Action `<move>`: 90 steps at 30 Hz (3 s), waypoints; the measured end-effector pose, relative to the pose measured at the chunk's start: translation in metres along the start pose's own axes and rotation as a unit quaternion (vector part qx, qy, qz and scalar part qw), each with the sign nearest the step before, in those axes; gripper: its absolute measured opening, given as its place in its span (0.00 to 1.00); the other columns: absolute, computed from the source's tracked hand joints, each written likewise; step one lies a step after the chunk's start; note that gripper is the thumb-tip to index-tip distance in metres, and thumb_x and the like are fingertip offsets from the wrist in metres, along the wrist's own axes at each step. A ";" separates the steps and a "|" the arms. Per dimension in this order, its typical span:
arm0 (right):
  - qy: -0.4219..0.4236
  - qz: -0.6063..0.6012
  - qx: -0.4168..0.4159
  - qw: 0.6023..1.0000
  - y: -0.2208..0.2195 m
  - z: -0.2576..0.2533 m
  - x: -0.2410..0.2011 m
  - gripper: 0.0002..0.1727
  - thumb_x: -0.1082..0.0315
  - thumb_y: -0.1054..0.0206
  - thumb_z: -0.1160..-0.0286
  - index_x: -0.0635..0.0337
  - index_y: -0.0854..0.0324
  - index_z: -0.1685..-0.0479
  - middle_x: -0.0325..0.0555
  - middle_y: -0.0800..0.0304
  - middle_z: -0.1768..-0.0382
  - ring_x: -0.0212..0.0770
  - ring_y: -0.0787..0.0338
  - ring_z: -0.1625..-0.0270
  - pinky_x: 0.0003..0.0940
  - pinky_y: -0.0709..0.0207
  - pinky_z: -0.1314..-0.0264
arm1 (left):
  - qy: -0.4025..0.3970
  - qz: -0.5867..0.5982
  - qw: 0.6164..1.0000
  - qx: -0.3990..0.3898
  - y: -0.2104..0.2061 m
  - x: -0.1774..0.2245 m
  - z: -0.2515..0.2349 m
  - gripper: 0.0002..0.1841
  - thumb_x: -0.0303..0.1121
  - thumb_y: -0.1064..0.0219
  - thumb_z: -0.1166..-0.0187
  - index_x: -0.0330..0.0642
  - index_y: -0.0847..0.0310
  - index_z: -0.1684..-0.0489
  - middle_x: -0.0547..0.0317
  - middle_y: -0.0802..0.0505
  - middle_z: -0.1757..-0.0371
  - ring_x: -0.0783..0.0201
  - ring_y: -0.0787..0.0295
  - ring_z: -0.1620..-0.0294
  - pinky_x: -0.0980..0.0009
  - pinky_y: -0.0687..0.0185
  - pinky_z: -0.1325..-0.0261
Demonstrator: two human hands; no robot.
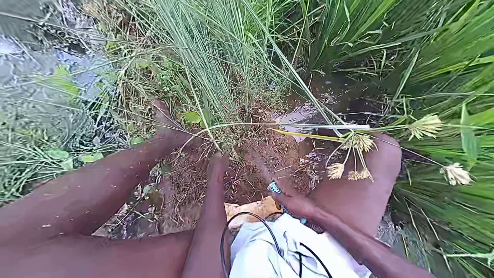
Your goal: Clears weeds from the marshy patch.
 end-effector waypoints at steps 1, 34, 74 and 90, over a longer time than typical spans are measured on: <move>-0.014 -0.004 -0.008 1.000 0.004 0.006 0.001 0.34 0.58 0.50 0.07 0.57 0.52 0.06 0.51 0.16 0.55 0.38 0.17 0.60 0.38 0.22 0.50 | 0.005 -0.004 1.000 -0.008 0.000 0.000 0.000 0.26 0.40 0.53 0.04 0.21 0.30 0.24 0.24 0.19 0.28 0.35 0.22 0.24 0.43 0.34 0.21; -0.060 -0.111 0.012 0.992 0.004 0.011 -0.010 0.31 0.63 0.51 0.07 0.59 0.52 0.09 0.39 0.18 0.63 0.29 0.16 0.68 0.28 0.19 0.59 | -0.012 0.098 0.995 0.022 -0.010 -0.036 -0.064 0.21 0.38 0.41 0.09 0.25 0.20 0.35 0.26 0.13 0.40 0.35 0.16 0.37 0.38 0.27 0.30; -0.025 0.057 0.027 0.998 0.017 0.023 -0.005 0.34 0.59 0.51 0.07 0.59 0.55 0.06 0.51 0.19 0.52 0.38 0.17 0.65 0.36 0.19 0.58 | -0.024 0.238 0.969 0.067 -0.009 -0.043 -0.070 0.21 0.36 0.48 0.06 0.25 0.26 0.29 0.25 0.14 0.39 0.37 0.13 0.40 0.41 0.21 0.35; 0.004 0.033 0.009 0.999 0.002 0.033 -0.002 0.32 0.59 0.49 0.11 0.60 0.46 0.10 0.55 0.18 0.41 0.38 0.17 0.49 0.37 0.22 0.43 | -0.013 0.287 0.952 0.102 -0.015 -0.036 -0.074 0.24 0.39 0.45 0.07 0.29 0.29 0.23 0.26 0.16 0.35 0.37 0.16 0.38 0.40 0.23 0.33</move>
Point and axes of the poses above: each hand's wrist, its own z-axis away from the middle knuckle, its own y-axis out of the back of the hand, x = y × z, the point moved 9 cm from there along -z, towards the middle knuckle
